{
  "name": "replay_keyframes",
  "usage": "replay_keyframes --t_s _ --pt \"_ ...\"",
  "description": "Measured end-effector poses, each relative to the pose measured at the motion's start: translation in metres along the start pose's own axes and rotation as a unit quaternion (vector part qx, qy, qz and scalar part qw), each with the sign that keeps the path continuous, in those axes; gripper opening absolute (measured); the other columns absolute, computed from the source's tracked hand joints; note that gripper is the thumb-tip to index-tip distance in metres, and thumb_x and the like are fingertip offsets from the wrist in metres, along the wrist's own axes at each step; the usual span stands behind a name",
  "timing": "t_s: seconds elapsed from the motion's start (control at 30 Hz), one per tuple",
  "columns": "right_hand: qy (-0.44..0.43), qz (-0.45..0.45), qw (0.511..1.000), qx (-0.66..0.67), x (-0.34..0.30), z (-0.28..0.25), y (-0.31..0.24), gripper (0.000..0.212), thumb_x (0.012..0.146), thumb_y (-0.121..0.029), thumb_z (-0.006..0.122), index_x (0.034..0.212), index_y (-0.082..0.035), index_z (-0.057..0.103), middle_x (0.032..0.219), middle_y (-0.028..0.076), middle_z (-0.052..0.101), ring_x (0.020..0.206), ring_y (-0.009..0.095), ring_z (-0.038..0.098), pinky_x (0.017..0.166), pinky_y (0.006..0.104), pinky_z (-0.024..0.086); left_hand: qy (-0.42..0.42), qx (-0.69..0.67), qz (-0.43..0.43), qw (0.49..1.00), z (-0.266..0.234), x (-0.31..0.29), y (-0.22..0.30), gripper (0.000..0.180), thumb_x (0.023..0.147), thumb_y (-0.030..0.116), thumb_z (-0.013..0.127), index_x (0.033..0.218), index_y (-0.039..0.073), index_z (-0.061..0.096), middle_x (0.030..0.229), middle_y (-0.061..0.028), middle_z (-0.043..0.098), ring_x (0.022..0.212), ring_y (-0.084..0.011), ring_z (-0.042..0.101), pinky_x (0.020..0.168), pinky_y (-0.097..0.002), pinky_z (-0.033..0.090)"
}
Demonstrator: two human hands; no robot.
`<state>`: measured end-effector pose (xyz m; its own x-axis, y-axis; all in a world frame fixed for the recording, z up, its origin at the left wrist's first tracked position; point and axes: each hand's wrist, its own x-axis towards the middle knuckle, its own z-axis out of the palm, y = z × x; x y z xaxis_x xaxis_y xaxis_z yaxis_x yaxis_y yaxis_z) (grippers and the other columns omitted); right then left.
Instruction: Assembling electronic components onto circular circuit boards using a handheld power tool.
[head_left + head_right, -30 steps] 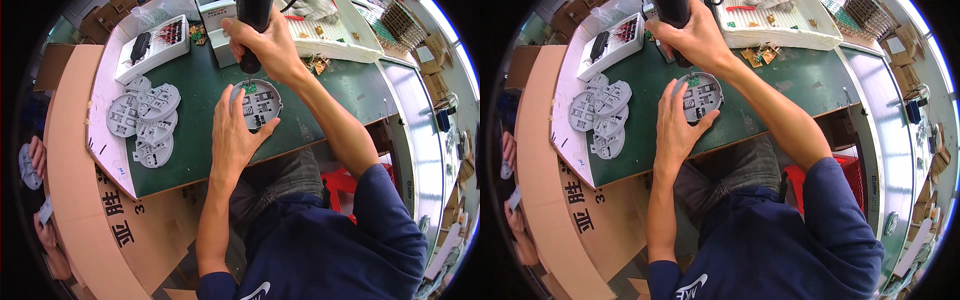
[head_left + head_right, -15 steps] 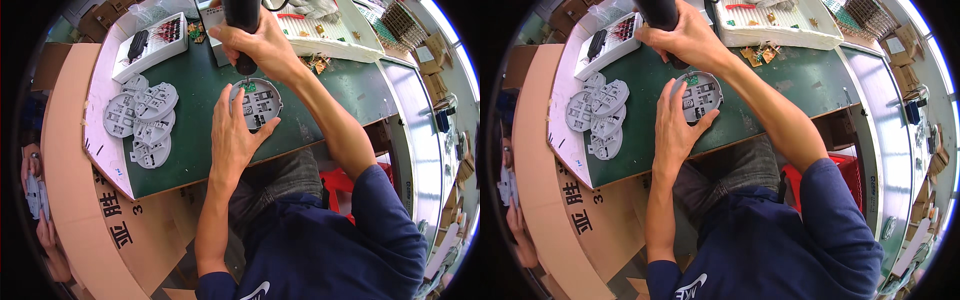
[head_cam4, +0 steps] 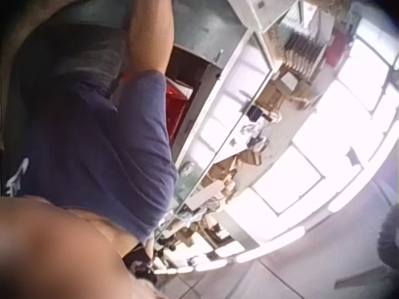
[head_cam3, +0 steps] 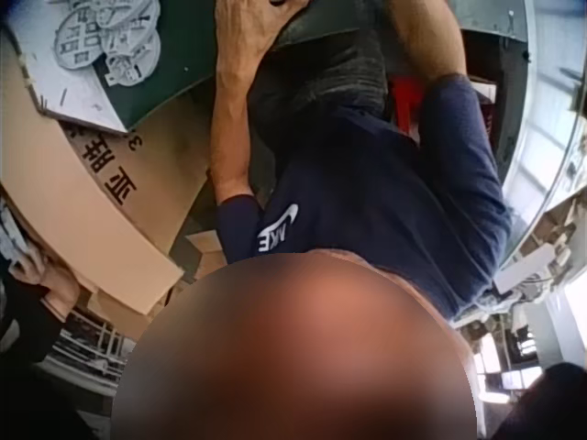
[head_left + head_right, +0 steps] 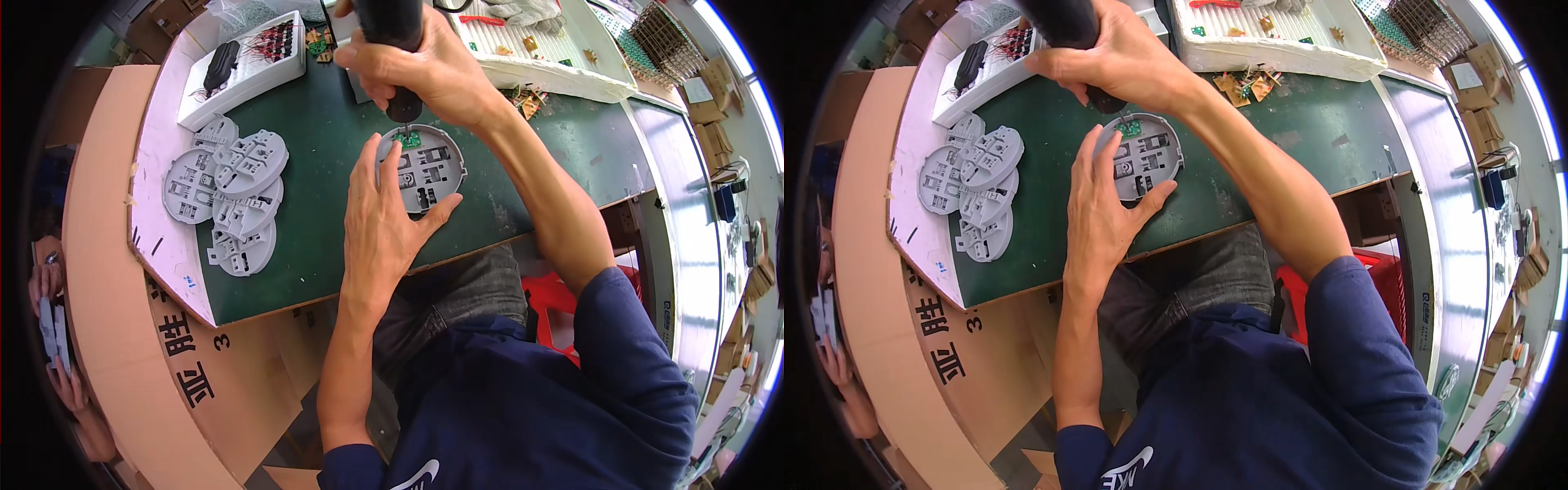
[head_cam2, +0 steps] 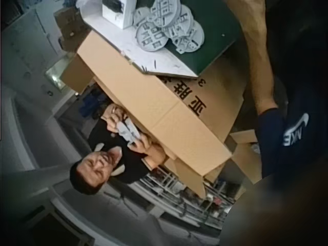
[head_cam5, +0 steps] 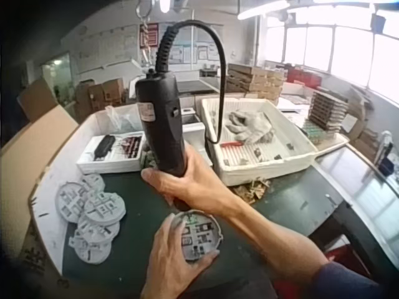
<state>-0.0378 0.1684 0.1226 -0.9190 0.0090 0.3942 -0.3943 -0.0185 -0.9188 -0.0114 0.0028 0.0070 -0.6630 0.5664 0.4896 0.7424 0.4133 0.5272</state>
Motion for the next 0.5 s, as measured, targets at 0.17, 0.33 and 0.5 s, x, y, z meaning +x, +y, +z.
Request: replay_keyframes --t_s 0.17,0.33,0.5 --pt "-0.024 0.008 1.0 -0.011 0.003 -0.004 0.003 0.044 0.091 -0.027 0.08 0.114 -0.004 0.05 0.072 0.001 0.058 0.056 0.009 0.057 0.051 0.0243 0.045 -0.007 0.001 -0.008 1.0 0.0 0.0 -0.001 0.083 0.081 0.042 0.086 0.141 -0.001 0.048 0.149 -0.0261 0.045 0.131 -0.0441 0.05 0.107 -0.05 0.047" --pt "-0.048 0.003 0.998 0.042 0.006 -0.004 0.001 0.045 0.09 -0.026 0.08 0.116 -0.003 0.051 0.072 0.001 0.058 0.057 0.009 0.057 0.05 0.0239 0.045 -0.012 -0.007 -0.016 1.0 -0.001 -0.002 -0.001 0.083 0.081 0.042 0.086 0.142 0.0 0.048 0.15 -0.0258 0.044 0.131 -0.0436 0.05 0.107 -0.05 0.047" --pt "-0.047 0.016 0.999 0.021 0.004 -0.007 0.0 0.044 0.09 -0.024 0.08 0.115 -0.003 0.052 0.072 0.001 0.059 0.056 0.009 0.057 0.05 0.0238 0.044 -0.014 -0.008 -0.016 1.0 -0.001 0.0 0.001 0.083 0.081 0.042 0.086 0.142 0.0 0.048 0.15 -0.0256 0.044 0.13 -0.0439 0.051 0.106 -0.0502 0.048"
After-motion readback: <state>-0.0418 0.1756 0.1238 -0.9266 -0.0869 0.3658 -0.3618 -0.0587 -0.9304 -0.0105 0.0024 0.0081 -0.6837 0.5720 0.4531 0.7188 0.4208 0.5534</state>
